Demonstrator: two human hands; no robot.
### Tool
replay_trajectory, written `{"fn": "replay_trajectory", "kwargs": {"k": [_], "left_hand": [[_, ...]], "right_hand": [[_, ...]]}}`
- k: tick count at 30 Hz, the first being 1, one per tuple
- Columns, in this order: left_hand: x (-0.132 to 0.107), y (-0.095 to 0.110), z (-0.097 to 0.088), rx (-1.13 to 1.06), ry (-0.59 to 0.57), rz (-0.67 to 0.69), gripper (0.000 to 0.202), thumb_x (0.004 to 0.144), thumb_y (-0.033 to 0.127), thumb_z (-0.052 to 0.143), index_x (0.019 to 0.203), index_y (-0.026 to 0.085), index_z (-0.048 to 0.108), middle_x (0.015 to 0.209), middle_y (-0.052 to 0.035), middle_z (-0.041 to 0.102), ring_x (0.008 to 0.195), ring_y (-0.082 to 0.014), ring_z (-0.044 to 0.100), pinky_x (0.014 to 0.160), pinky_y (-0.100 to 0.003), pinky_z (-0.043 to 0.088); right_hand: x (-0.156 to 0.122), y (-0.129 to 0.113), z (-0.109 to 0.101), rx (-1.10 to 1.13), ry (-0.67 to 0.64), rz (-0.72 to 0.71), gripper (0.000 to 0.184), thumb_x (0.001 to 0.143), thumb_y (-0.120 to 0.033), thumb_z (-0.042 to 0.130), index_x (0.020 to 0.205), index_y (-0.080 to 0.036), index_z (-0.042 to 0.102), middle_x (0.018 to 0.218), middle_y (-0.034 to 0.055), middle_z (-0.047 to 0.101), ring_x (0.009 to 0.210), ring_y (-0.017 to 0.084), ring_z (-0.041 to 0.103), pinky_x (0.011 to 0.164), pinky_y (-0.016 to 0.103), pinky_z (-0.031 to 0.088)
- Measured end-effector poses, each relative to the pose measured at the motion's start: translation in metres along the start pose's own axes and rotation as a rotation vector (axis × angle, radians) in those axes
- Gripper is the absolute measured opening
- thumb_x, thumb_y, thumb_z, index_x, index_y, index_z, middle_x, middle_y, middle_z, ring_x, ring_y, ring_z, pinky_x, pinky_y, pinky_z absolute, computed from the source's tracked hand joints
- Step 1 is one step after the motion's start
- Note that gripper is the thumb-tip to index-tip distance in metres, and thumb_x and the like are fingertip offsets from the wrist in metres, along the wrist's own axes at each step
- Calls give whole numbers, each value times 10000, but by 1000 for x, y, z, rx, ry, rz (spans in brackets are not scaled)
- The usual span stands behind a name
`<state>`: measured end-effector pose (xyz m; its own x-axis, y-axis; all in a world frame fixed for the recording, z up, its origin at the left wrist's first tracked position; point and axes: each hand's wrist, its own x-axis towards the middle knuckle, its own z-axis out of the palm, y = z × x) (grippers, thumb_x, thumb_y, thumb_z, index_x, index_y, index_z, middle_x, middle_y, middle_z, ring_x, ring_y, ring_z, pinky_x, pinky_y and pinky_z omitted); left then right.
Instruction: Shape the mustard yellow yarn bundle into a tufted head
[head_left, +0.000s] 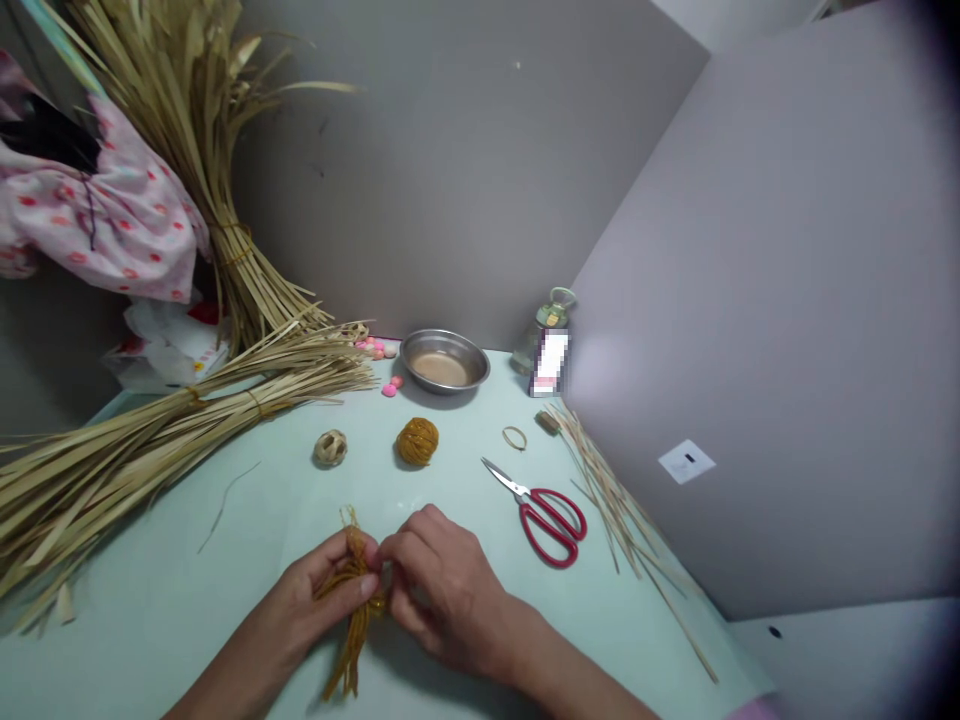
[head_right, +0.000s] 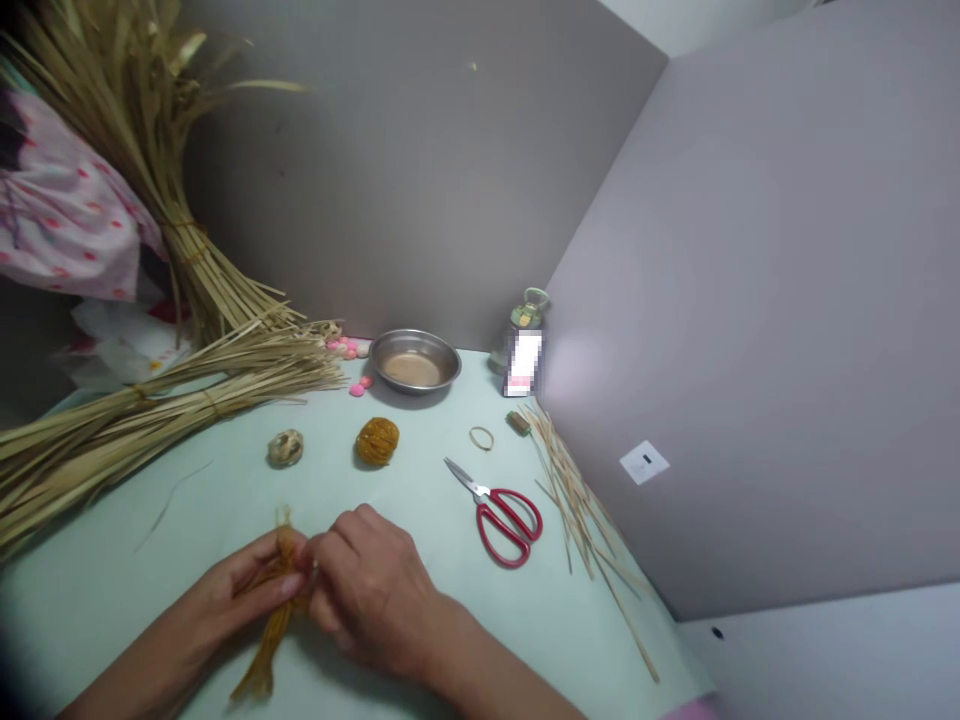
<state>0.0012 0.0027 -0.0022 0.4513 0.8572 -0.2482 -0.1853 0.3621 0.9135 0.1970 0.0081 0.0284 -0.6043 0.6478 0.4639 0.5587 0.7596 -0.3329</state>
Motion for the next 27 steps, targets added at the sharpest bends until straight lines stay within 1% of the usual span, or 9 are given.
{"fn": "replay_trajectory", "kwargs": {"k": [2, 4, 7, 10, 12, 14, 16, 20, 27], "left_hand": [[-5, 5, 2, -54, 25, -50, 184, 845, 393, 737, 858, 235, 644, 818, 14, 596, 825, -200, 546, 771, -305, 436], [-9, 9, 4, -103, 46, -99, 162, 864, 382, 720, 875, 250, 626, 815, 25, 572, 803, -190, 530, 742, -297, 431], [-11, 11, 6, -119, 54, -110, 165, 872, 392, 713, 877, 259, 615, 806, 32, 556, 790, -183, 528, 735, -294, 428], [-9, 10, 7, -67, 38, -67, 184, 865, 402, 722, 859, 250, 619, 821, 26, 574, 815, -185, 536, 754, -290, 420], [-8, 9, 7, -26, 17, -36, 215, 857, 432, 725, 845, 243, 624, 814, 23, 578, 814, -188, 532, 751, -290, 416], [-7, 8, 6, 5, 10, -14, 240, 854, 462, 720, 839, 240, 631, 803, 22, 576, 813, -191, 529, 748, -290, 413], [-6, 7, 5, 18, 17, -3, 233, 855, 462, 718, 848, 244, 637, 806, 24, 577, 822, -192, 530, 759, -290, 410], [-7, 6, 5, 7, 42, -20, 185, 871, 423, 702, 869, 254, 627, 845, 19, 591, 865, -202, 534, 798, -304, 408], [-6, 7, 5, -6, 55, -18, 169, 890, 402, 687, 862, 245, 630, 852, 11, 578, 862, -197, 516, 783, -299, 406]], "right_hand": [[-1, 8, -2, 0, 12, 64, 167, 866, -117, 472, 978, -193, 569, 846, 62, 608, 774, 208, 520, 668, 305, 421], [-1, 15, -4, 22, 60, 198, 162, 912, -124, 448, 976, -193, 581, 879, 71, 606, 818, 210, 531, 703, 308, 427], [2, 16, -9, 230, 98, 434, 174, 1011, -245, 431, 979, -197, 595, 924, 60, 602, 851, 193, 541, 759, 305, 435], [5, 4, -10, 565, -55, 531, 291, 1022, -447, 475, 974, -198, 620, 940, 39, 594, 855, 173, 546, 768, 285, 439], [6, -4, -6, 707, -172, 556, 410, 974, -559, 538, 817, -188, 611, 841, 16, 555, 778, 156, 519, 700, 269, 418], [5, -7, 1, 758, -180, 584, 514, 937, -607, 578, 649, -183, 536, 728, -6, 484, 699, 140, 470, 642, 265, 380], [5, -7, 6, 754, -94, 599, 543, 938, -593, 588, 592, -183, 506, 689, -12, 459, 681, 140, 459, 645, 275, 371], [4, -3, 9, 768, 14, 612, 415, 921, -503, 651, 662, -183, 599, 752, 13, 565, 746, 164, 535, 723, 302, 408], [5, -5, 5, 915, 20, 706, 163, 850, -319, 720, 785, -181, 663, 800, 21, 646, 802, 180, 584, 782, 316, 448]]}}
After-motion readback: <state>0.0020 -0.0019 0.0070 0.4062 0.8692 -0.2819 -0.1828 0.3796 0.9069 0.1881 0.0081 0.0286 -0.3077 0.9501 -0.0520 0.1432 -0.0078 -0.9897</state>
